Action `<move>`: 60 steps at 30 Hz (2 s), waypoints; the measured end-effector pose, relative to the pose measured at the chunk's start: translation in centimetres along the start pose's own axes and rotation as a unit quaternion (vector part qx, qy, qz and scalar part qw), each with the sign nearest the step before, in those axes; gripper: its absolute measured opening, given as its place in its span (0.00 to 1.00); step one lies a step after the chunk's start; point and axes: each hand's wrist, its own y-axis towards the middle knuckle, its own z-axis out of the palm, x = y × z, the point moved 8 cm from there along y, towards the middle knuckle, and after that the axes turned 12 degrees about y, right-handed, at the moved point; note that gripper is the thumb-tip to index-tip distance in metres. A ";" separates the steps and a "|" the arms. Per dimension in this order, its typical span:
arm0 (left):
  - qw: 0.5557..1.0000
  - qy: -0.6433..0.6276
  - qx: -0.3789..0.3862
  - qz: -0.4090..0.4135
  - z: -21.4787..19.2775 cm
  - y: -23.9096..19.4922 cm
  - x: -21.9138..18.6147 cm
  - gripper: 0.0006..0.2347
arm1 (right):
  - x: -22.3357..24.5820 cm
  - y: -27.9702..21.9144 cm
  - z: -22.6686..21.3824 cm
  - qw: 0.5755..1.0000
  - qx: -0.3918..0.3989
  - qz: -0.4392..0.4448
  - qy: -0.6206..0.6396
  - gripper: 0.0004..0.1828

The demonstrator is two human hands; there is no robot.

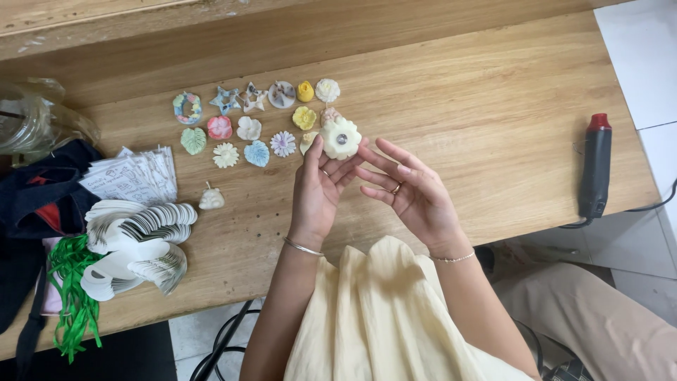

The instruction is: Inspecting a small wax flower sculpture and placing it on a display shelf with others.

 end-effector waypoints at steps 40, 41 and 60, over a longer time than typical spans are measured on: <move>0.782 0.502 -0.031 0.367 7.6 -5.8 -6.1 0.42 | 1.7 -1.0 -0.6 0.996 -0.017 -0.075 0.034 0.36; 0.762 0.524 -0.028 0.380 7.9 -5.9 -6.5 0.43 | 1.6 -1.1 -0.8 0.996 -0.016 -0.070 0.047 0.37; 0.876 0.405 -0.004 0.260 8.7 -2.7 -4.1 0.25 | 1.7 -3.2 -0.9 0.997 -0.018 -0.045 0.055 0.39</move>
